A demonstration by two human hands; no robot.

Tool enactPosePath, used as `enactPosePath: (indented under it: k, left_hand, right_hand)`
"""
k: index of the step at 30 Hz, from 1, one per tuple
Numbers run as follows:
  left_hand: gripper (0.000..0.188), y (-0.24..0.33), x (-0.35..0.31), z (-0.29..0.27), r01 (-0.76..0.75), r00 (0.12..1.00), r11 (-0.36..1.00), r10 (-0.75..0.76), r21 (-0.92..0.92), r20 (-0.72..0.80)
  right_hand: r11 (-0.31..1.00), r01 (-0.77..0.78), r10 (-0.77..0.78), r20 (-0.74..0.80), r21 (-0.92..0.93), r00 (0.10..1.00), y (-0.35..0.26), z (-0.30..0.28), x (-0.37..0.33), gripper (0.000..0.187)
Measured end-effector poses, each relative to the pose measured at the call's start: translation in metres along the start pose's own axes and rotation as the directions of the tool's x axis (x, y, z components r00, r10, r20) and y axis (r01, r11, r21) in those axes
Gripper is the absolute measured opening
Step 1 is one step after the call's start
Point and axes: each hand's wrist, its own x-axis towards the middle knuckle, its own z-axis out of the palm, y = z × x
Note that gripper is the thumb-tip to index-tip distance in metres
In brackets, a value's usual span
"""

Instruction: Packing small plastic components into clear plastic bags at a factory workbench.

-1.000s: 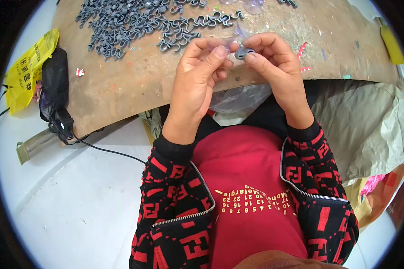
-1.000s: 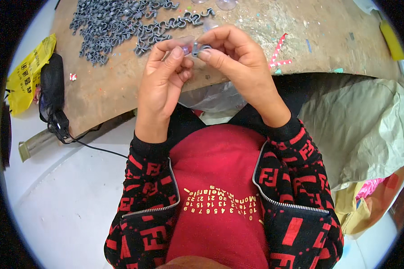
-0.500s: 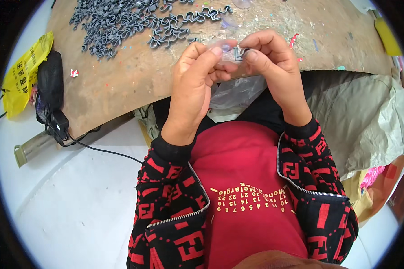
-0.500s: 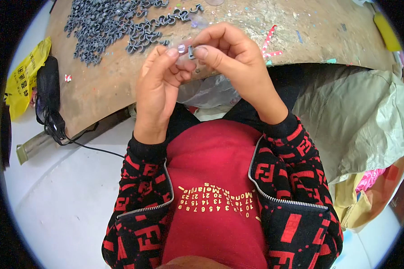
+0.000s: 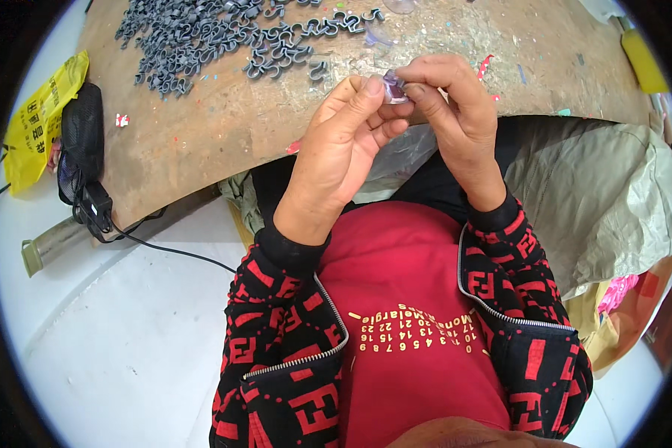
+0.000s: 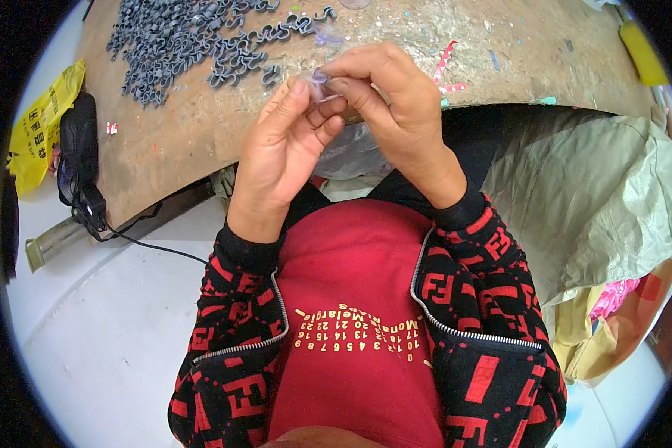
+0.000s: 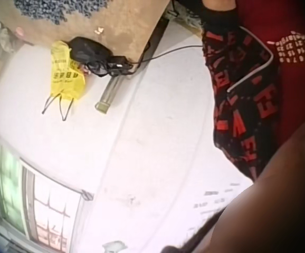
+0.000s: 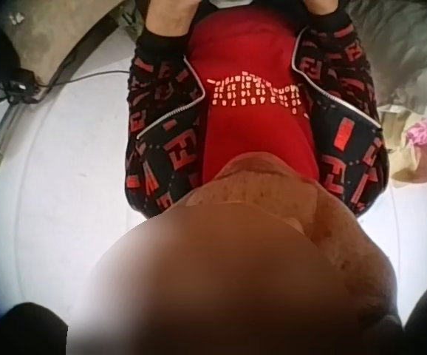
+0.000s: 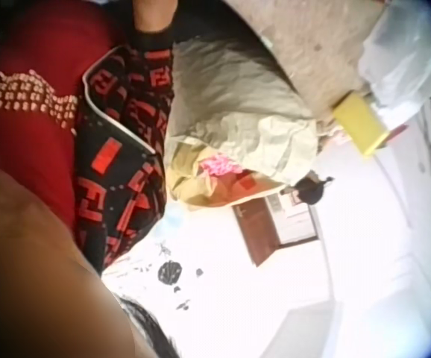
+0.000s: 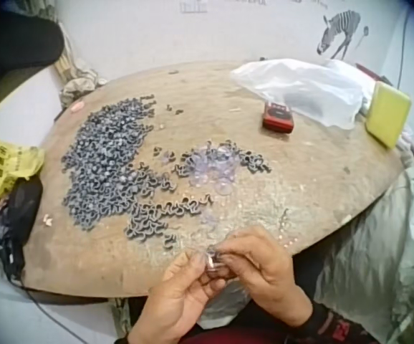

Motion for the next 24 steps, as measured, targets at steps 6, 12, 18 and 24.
enactPosePath:
  k: [6,12,18,24]
  left_hand:
    - [0.013,-0.002,-0.001,-0.005,-0.031,1.0,0.998,0.03,0.051,0.009]
    - [0.015,0.004,-0.004,-0.001,-0.103,0.994,0.977,0.107,0.188,-0.014]
    - [0.016,0.005,-0.008,0.01,-0.086,0.996,0.987,0.09,0.134,-0.023]
    - [0.016,0.001,-0.006,0.004,-0.107,0.994,0.984,0.105,0.141,0.02]
  right_hand:
    - [0.987,-0.148,0.135,0.174,0.068,0.976,-0.005,-0.016,0.001,0.023]
    - [0.845,-0.408,0.378,0.154,0.347,0.913,-0.013,-0.024,0.002,0.023]
    - [0.801,-0.324,0.308,0.118,0.504,0.944,-0.021,-0.016,0.001,0.021]
    - [0.823,-0.342,0.34,0.09,0.454,0.936,-0.019,-0.011,-0.002,0.023]
